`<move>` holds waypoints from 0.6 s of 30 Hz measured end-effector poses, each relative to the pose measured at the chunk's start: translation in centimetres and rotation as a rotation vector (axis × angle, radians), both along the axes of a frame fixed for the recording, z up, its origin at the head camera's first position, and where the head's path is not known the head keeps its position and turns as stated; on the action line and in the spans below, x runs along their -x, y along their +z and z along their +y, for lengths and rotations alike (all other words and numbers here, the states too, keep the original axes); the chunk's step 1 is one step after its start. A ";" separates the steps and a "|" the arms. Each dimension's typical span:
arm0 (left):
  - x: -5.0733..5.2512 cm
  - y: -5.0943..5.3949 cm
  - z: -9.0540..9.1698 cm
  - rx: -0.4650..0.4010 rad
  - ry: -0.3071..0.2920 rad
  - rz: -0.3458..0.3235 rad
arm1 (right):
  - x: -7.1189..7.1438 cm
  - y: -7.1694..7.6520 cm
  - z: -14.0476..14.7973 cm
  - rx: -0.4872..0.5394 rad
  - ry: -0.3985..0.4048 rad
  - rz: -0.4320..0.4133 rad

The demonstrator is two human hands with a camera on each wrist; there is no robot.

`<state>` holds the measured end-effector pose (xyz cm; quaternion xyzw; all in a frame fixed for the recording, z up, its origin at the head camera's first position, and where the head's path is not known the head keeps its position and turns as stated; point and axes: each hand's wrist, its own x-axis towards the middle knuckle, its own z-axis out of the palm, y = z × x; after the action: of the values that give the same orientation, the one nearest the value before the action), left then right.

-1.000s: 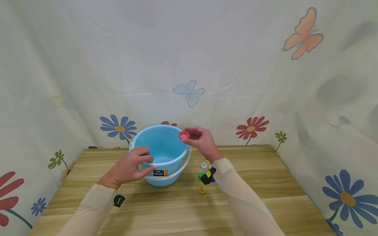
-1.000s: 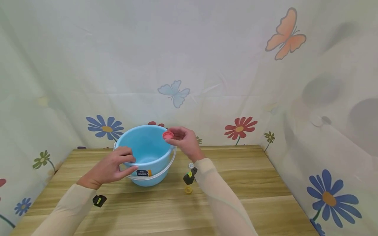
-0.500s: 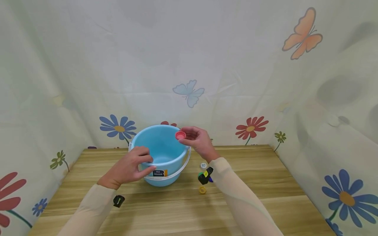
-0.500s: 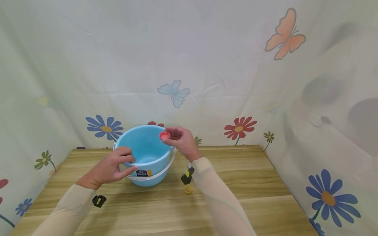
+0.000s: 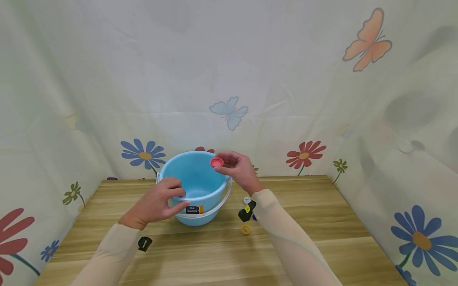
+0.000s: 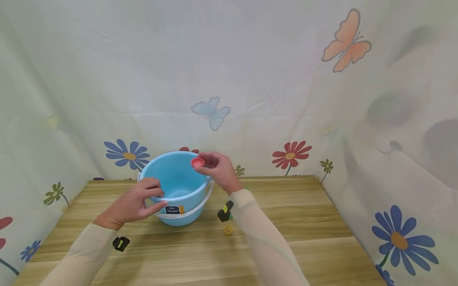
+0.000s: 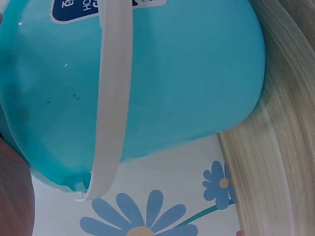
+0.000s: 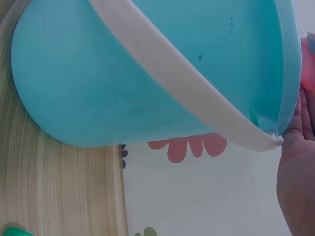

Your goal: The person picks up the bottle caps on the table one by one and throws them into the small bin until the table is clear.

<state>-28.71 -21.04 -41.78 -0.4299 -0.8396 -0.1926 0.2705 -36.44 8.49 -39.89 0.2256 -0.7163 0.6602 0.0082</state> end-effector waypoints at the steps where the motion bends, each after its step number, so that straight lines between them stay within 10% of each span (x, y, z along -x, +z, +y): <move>1: 0.0 0.0 0.0 -0.001 0.000 0.001 | 0.0 0.0 0.0 0.000 0.000 0.002; 18: -0.2 0.0 0.1 0.007 0.017 -0.007 | -0.1 0.2 -0.6 -0.006 0.006 0.010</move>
<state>-28.56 -20.98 -41.76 -0.4231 -0.8448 -0.1889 0.2676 -36.31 7.94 -39.64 0.2310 -0.7175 0.6571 0.0089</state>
